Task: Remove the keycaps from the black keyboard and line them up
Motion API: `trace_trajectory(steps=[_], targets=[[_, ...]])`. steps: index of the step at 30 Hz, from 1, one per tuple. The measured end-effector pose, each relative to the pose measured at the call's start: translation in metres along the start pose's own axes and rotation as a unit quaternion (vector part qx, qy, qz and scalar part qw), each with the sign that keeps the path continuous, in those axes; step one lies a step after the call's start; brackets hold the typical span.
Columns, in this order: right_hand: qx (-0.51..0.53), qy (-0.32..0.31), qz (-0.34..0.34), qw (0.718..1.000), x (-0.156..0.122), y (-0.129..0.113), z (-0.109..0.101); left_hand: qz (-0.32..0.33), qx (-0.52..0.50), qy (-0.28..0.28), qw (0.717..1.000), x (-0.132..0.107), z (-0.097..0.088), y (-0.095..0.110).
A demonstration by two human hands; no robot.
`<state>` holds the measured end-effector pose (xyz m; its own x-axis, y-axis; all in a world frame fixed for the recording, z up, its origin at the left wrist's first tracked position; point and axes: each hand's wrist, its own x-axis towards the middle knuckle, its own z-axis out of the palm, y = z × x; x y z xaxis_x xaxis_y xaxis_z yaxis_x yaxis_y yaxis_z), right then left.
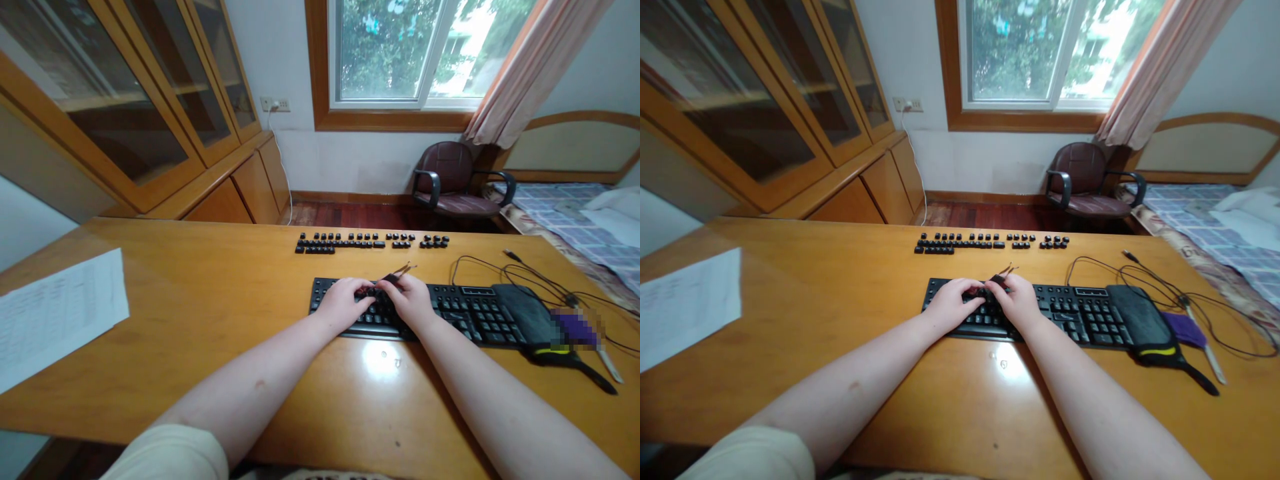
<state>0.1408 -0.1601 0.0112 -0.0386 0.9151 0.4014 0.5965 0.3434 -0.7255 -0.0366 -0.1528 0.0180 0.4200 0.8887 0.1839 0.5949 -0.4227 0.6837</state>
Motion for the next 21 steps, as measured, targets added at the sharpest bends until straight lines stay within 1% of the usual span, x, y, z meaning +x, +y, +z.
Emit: trace_trajectory(steps=[3, 6, 9, 14, 18, 21], targets=[[0.017, -0.020, 0.008, 1.000, 0.0009, -0.0004, 0.0007, 0.015, 0.000, 0.005, 1.000, -0.0003, 0.0004, -0.0011], [0.021, -0.036, 0.034, 0.999, 0.0013, -0.0020, 0.0015, 0.034, -0.009, -0.007, 0.999, -0.0004, -0.0001, -0.0008], [0.009, -0.037, 0.054, 0.998, 0.0016, -0.0030, 0.0024, 0.026, -0.017, -0.015, 0.999, -0.0007, -0.0012, 0.0006], [-0.008, -0.035, 0.052, 0.998, 0.0017, -0.0021, 0.0034, 0.010, -0.053, -0.005, 0.999, -0.0019, -0.0013, 0.0017], [0.007, -0.040, 0.051, 0.998, 0.0014, -0.0017, 0.0033, 0.007, -0.092, 0.005, 0.996, -0.0032, -0.0001, 0.0010], [0.026, -0.039, 0.057, 0.997, 0.0007, -0.0011, 0.0029, 0.014, -0.081, 0.007, 0.997, -0.0042, -0.0007, 0.0017]])
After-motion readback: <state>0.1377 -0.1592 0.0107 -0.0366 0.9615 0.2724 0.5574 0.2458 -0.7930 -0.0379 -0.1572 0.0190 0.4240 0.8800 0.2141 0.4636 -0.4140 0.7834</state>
